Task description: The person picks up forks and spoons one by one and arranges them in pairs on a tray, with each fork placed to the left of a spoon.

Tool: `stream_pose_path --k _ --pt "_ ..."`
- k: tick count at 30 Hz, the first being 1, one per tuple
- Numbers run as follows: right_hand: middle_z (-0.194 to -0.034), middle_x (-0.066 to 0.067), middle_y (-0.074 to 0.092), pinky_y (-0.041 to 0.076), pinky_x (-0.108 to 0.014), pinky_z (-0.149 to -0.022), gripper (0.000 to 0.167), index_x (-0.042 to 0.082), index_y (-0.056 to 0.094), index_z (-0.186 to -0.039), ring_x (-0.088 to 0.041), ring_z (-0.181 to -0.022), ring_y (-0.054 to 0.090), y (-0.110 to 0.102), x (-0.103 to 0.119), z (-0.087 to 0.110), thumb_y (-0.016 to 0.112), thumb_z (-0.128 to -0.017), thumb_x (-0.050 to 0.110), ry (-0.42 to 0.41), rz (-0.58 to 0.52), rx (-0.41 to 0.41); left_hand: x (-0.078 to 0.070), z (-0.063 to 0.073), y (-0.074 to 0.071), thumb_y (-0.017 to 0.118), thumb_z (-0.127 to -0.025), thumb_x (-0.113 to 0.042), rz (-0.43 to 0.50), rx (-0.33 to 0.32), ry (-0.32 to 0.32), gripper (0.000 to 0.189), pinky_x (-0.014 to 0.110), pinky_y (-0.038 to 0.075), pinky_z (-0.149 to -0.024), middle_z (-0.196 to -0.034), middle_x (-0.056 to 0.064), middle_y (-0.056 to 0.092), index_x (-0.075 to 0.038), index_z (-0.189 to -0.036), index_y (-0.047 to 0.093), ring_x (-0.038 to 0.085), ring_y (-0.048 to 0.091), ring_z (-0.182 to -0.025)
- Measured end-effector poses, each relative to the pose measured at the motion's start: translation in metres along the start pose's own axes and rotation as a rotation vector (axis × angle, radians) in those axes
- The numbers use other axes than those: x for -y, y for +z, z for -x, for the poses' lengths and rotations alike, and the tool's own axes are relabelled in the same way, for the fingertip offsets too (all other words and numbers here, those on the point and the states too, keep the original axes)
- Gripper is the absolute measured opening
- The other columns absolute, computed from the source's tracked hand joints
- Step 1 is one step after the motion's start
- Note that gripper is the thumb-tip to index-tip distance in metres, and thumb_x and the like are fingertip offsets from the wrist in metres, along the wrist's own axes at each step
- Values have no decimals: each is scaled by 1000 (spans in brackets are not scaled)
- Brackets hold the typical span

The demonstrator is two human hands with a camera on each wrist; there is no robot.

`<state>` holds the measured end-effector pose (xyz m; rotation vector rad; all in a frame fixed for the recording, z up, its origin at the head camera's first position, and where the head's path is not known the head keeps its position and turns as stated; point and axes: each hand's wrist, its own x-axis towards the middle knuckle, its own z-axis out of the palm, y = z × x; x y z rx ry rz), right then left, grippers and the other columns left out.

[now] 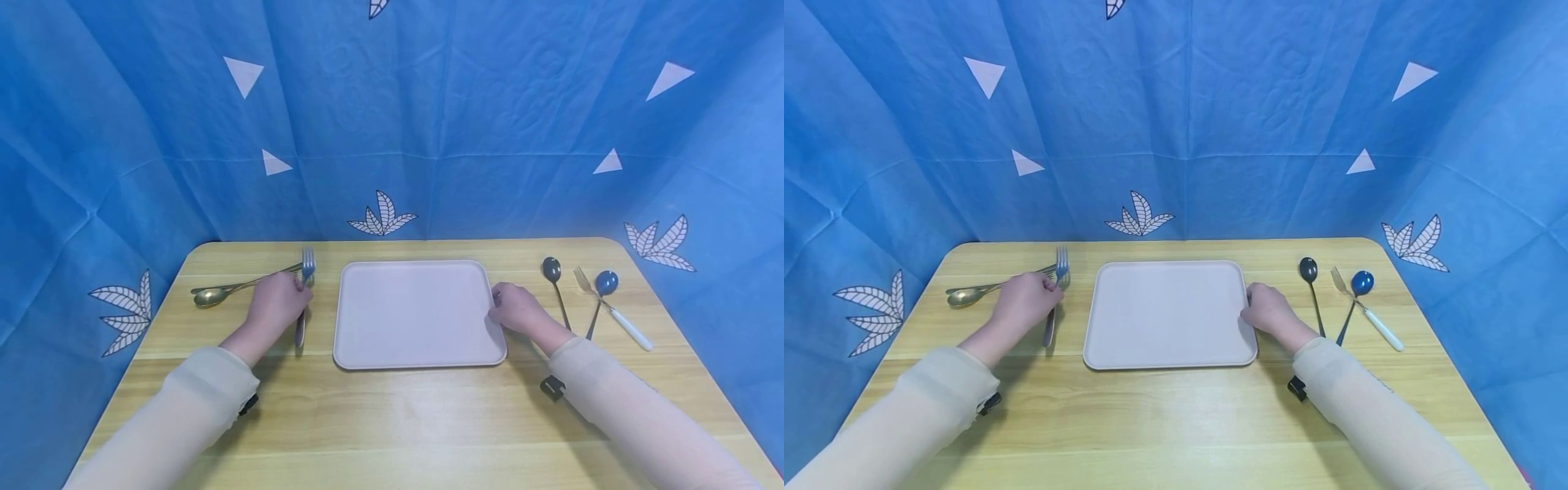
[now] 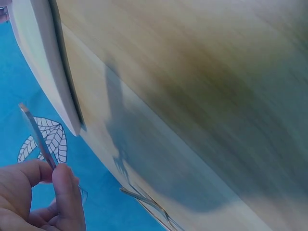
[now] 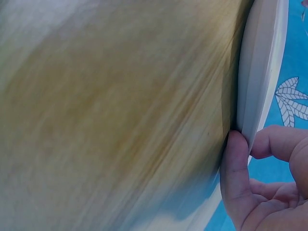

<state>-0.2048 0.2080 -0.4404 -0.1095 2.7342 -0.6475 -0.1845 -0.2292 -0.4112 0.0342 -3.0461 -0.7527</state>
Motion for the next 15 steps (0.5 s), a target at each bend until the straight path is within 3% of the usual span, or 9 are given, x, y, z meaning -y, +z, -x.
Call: stream_pose_path --k 8,15 --pt "-105 -23 67 53 -47 -82 46 -13 56 -121 -33 -90 64 -2 0 2 63 -80 6 0 -1 3 -6 -1 8 55 -85 -13 28 5 -5 35 31 30 -46 -46 -5 33 -16 -53 42 13 32 -43" --pt "-104 -22 67 52 -47 -82 46 -12 56 -122 -32 -90 63 0 1 1 63 -81 7 9 3 10 -15 0 11 58 -85 -14 26 14 -7 29 33 35 -49 -50 -3 44 -14 -58 49 15 40 -46"
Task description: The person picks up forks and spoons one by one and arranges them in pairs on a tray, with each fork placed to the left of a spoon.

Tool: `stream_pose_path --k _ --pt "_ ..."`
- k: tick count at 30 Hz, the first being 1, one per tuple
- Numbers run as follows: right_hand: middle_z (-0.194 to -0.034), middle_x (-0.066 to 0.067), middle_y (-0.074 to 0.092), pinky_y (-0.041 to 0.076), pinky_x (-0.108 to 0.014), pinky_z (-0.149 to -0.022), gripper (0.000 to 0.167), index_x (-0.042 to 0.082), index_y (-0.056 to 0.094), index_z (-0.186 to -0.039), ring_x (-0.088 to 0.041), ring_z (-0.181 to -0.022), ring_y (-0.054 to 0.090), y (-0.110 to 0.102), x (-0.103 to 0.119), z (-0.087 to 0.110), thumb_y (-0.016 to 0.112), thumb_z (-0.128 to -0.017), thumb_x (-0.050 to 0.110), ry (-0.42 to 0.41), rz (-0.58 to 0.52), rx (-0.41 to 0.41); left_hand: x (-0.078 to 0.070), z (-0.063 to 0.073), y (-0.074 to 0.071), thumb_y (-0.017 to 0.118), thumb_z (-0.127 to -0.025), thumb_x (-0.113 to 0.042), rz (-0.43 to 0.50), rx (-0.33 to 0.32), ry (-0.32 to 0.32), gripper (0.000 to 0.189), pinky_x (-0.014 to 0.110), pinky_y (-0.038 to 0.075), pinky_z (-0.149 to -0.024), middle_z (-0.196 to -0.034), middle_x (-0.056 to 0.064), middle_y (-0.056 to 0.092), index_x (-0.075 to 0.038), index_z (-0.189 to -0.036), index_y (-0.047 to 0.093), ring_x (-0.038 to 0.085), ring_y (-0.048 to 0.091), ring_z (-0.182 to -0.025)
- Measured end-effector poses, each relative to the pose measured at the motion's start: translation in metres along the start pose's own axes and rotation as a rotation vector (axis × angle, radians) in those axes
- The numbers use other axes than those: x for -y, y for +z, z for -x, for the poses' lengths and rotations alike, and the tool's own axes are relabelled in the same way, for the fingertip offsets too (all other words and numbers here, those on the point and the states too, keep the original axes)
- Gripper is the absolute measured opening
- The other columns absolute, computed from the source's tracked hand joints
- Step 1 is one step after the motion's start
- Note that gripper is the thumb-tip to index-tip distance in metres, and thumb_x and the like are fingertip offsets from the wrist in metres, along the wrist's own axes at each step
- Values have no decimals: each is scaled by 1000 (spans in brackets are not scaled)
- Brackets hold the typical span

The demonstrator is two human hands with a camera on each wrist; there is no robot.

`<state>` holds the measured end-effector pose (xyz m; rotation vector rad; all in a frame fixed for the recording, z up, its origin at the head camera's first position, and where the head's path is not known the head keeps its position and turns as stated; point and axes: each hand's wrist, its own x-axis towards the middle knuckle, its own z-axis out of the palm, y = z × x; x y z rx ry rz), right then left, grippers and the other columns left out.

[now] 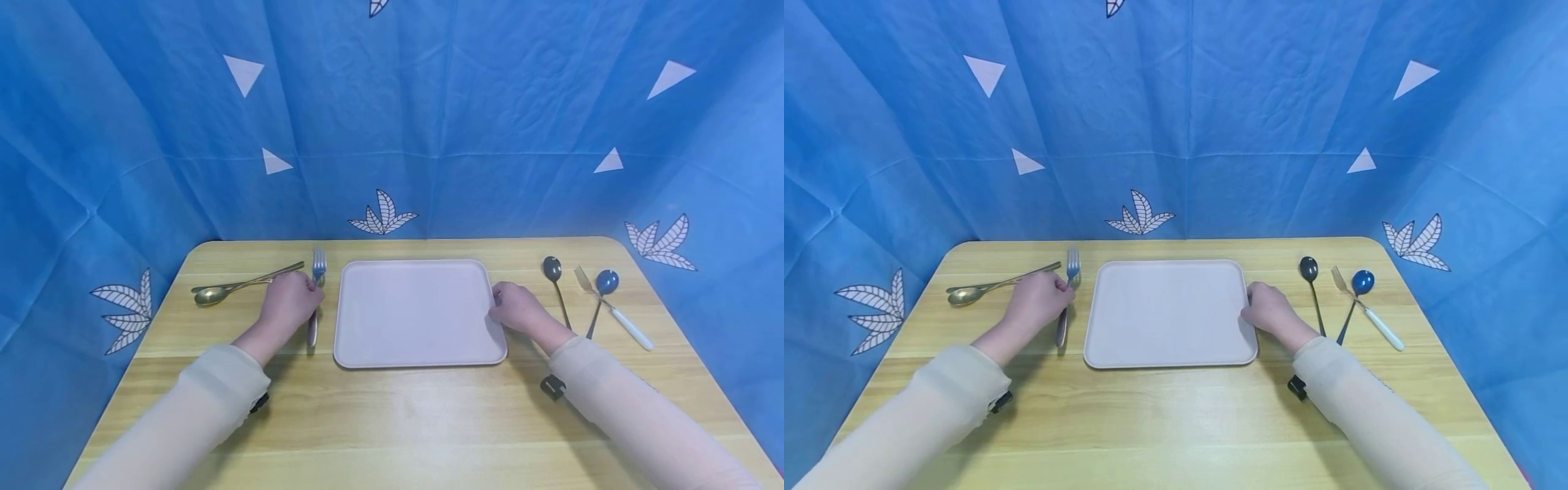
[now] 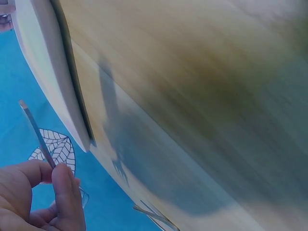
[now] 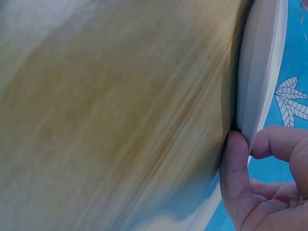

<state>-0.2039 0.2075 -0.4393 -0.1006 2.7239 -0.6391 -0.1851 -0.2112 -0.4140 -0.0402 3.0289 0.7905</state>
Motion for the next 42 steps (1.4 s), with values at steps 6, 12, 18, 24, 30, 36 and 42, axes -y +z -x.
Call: stream_pose_path --k 6,12,18,24,30,36,42 --pt "-102 -20 67 52 -46 -80 46 -12 55 -122 -31 -88 62 0 0 0 63 -81 6 2 -4 6 -7 -1 3 61 -86 -16 0 17 0 26 32 37 -49 -54 0 51 -13 -62 53 16 44 -48" --pt "-102 -21 67 52 -46 -80 45 -12 55 -122 -31 -88 62 -1 0 0 63 -81 7 4 -1 1 -11 -3 7 59 -84 -14 16 7 5 27 31 36 -47 -54 0 50 -13 -59 51 15 44 -47" --pt "-104 -22 67 52 -46 -81 46 -12 55 -122 -32 -88 62 -1 1 0 62 -81 6 6 3 3 -15 -3 10 59 -84 -13 35 4 20 29 31 34 -45 -50 -2 45 -14 -57 48 15 41 -45" --pt "-98 -19 66 51 -44 -76 43 -11 56 -119 -31 -85 60 -1 0 0 63 -80 6 6 4 3 -21 -3 12 59 -83 -14 28 -5 42 31 32 33 -46 -48 -3 41 -15 -55 47 15 39 -44" --pt "-95 -16 66 50 -42 -73 40 -9 57 -117 -29 -82 59 -1 0 0 63 -80 7 5 14 -3 -27 -3 15 59 -83 -13 40 -10 31 30 32 33 -46 -49 -2 43 -14 -55 48 16 40 -45" --pt "-92 -15 65 49 -40 -70 39 -9 58 -116 -28 -80 59 -1 0 0 63 -80 7 4 13 -6 -32 -3 19 62 -84 -13 71 14 1 24 30 37 -47 -55 1 53 -11 -61 55 16 46 -48" --pt "-92 -15 65 50 -39 -70 39 -9 57 -115 -28 -80 59 -1 1 1 64 -80 7 4 2 0 -37 -2 23 64 -85 -13 73 40 -11 23 29 38 -46 -57 2 56 -10 -63 57 16 48 -48"
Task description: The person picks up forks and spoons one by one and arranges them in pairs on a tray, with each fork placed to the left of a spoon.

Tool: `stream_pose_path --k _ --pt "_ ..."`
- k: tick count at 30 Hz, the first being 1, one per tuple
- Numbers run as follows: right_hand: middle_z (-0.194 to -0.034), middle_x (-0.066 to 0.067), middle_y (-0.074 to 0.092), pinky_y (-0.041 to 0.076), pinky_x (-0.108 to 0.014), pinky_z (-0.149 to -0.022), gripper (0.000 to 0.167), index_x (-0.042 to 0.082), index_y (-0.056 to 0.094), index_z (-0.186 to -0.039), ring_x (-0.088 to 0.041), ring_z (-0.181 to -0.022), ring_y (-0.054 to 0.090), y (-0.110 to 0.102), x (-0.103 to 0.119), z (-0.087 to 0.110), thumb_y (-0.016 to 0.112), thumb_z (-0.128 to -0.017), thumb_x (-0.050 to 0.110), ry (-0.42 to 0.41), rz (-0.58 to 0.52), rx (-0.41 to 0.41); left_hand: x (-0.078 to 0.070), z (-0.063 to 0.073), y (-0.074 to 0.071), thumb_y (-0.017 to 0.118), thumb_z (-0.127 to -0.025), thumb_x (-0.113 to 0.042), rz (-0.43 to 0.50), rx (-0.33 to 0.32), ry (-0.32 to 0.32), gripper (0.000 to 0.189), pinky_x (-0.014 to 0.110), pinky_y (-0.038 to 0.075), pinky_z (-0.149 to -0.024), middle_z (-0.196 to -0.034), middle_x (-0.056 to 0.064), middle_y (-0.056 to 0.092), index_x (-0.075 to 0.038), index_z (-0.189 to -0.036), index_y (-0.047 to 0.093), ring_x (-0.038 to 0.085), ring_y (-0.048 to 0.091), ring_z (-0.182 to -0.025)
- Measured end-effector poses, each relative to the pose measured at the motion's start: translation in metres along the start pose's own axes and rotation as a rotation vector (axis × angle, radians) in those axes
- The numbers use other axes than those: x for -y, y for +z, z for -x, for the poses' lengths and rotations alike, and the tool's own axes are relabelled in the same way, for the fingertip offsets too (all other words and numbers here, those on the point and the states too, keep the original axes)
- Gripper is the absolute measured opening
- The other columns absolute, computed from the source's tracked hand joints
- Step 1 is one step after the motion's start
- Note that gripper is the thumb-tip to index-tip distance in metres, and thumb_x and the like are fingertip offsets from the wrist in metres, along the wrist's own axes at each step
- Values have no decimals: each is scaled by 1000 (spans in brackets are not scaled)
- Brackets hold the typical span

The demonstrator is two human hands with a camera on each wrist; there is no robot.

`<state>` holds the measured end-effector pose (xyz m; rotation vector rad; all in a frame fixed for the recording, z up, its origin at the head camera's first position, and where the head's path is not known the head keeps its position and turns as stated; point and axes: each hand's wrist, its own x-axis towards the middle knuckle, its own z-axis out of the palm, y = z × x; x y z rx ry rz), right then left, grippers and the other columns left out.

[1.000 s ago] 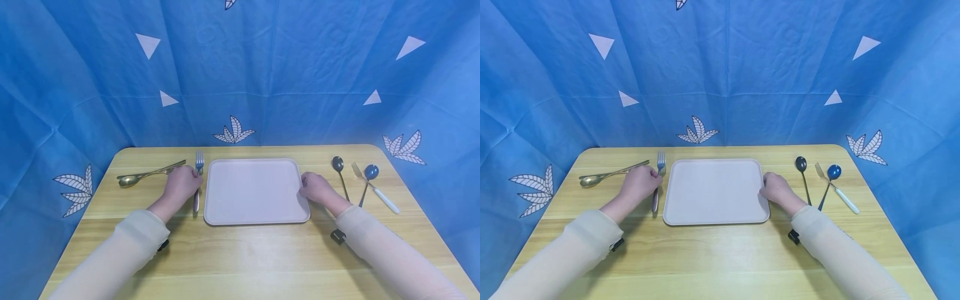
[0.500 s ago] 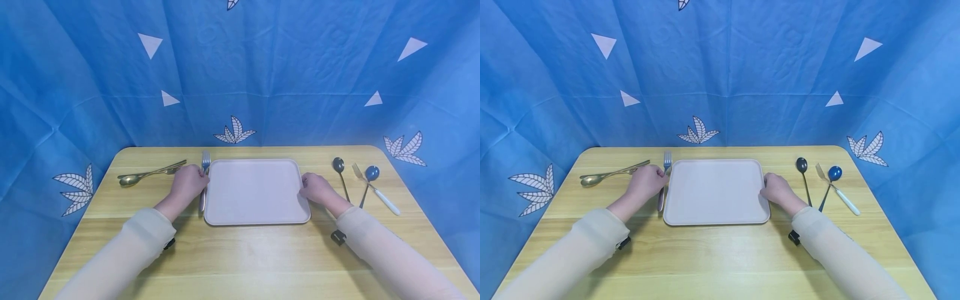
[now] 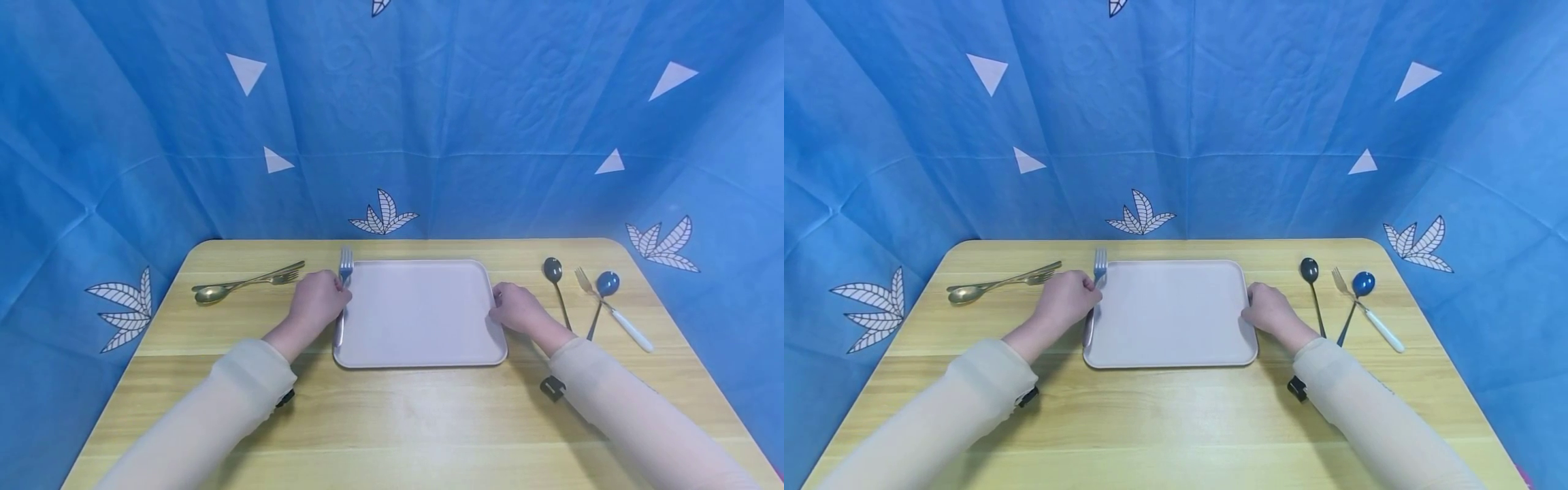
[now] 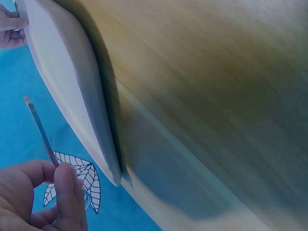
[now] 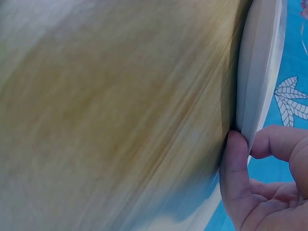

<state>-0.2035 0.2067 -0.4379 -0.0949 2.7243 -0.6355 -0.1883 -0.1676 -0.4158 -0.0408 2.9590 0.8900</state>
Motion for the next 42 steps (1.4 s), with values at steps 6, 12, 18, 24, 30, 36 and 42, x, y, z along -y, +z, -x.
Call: stream_pose_path --k 6,12,18,24,30,36,42 --pt "-97 -18 66 52 -42 -74 44 -12 55 -119 -29 -83 61 0 1 1 64 -80 6 1 -2 6 -2 0 6 63 -85 -12 -4 11 -1 22 30 40 -47 -58 2 56 -10 -63 57 17 48 -49" --pt "-97 -18 66 51 -41 -73 44 -11 55 -120 -29 -83 60 0 1 2 64 -81 7 10 -1 16 -2 0 10 62 -85 -11 0 44 -4 24 28 40 -46 -57 3 56 -10 -62 56 16 49 -48" --pt "-103 -20 66 52 -42 -75 46 -12 54 -123 -30 -86 61 0 1 1 63 -82 7 23 -11 22 -3 -1 12 60 -85 -11 -17 52 8 28 27 35 -44 -51 -1 46 -11 -58 51 14 44 -44" --pt "-106 -23 66 53 -43 -78 47 -12 54 -124 -31 -89 63 0 -1 0 64 -82 7 24 -13 19 -4 0 14 58 -85 -9 -18 66 18 33 27 34 -43 -48 -4 36 -13 -55 46 12 40 -42" --pt "-107 -24 66 54 -44 -79 47 -12 54 -124 -32 -89 64 -1 1 1 64 -82 7 15 -8 15 -4 3 17 58 -84 -8 -29 67 19 36 26 33 -42 -46 -5 33 -14 -52 43 11 37 -41" --pt "-104 -23 67 54 -44 -78 46 -12 54 -122 -31 -87 63 -1 0 2 64 -82 8 8 -4 13 -3 3 21 59 -84 -8 -37 67 19 38 26 31 -41 -45 -6 30 -15 -51 41 10 34 -40" --pt "-104 -22 66 53 -46 -80 47 -12 54 -122 -32 -88 62 0 1 0 65 -81 8 2 5 7 0 2 24 60 -85 -9 -41 73 24 39 25 33 -41 -44 -6 32 -14 -51 42 10 36 -40"
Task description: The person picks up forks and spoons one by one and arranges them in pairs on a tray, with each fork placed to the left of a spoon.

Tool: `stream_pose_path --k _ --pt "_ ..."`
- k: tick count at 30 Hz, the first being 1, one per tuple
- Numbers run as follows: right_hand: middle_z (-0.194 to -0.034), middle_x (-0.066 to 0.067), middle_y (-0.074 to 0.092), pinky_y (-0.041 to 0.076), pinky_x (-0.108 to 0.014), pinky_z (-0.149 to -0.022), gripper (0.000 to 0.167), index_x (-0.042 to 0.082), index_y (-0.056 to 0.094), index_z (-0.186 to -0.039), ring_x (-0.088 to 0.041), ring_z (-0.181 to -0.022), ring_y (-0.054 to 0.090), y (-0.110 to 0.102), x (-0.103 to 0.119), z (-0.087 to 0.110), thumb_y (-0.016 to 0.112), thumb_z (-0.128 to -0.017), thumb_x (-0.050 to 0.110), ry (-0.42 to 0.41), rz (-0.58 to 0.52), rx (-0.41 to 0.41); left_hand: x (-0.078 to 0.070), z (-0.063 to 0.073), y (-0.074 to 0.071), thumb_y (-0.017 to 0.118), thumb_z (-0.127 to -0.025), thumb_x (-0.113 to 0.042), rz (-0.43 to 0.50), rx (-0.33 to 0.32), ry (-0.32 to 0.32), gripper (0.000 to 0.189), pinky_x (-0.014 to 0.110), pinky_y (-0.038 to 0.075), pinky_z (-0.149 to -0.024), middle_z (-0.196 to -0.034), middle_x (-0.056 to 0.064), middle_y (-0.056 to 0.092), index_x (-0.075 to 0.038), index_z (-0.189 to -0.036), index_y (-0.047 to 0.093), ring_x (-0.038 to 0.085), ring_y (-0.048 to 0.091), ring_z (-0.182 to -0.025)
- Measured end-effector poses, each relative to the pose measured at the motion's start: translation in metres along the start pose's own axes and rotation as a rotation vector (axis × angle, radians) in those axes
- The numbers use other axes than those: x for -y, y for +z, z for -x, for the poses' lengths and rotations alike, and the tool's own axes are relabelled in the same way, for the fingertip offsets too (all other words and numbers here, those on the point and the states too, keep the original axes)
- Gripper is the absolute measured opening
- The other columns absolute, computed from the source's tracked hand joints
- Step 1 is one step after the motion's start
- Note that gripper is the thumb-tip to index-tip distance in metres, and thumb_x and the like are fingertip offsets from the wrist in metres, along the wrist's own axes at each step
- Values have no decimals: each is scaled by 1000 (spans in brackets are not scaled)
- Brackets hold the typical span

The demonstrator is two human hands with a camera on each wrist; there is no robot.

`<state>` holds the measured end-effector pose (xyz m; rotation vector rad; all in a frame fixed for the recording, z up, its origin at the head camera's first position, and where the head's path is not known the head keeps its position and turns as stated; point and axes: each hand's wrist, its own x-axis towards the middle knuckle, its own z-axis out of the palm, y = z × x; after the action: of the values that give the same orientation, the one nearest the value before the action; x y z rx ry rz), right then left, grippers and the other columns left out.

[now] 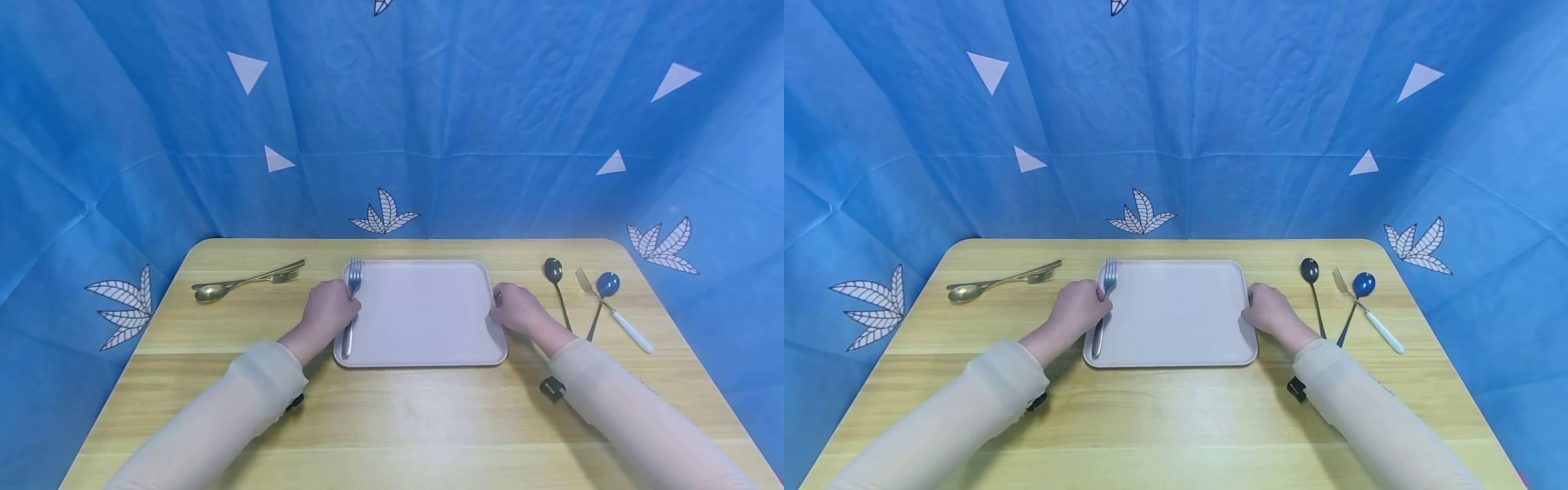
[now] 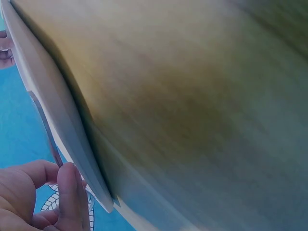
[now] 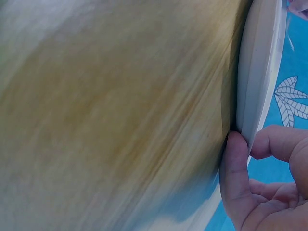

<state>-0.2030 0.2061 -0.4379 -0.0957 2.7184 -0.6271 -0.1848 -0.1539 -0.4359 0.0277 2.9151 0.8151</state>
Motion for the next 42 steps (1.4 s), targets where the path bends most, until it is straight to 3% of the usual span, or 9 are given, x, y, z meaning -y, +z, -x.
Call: stream_pose_path --k 10,22,42 --pt "-100 -20 66 52 -43 -76 46 -12 55 -121 -31 -85 61 0 0 1 65 -81 8 3 1 -2 2 -1 4 61 -85 -9 -1 5 -17 38 25 35 -39 -44 -5 35 -13 -51 44 10 40 -39" --pt "-105 -23 66 53 -47 -81 47 -13 54 -122 -33 -90 63 -2 1 2 65 -81 7 4 -4 0 0 0 7 60 -86 -9 11 18 -51 34 24 36 -38 -47 -4 37 -11 -55 46 11 42 -40" --pt "-103 -21 66 52 -45 -79 45 -11 55 -121 -32 -88 62 -1 -1 0 64 -81 8 3 -10 0 -6 4 6 58 -86 -7 -34 43 -83 29 25 43 -39 -50 -1 40 -9 -59 49 15 51 -44"
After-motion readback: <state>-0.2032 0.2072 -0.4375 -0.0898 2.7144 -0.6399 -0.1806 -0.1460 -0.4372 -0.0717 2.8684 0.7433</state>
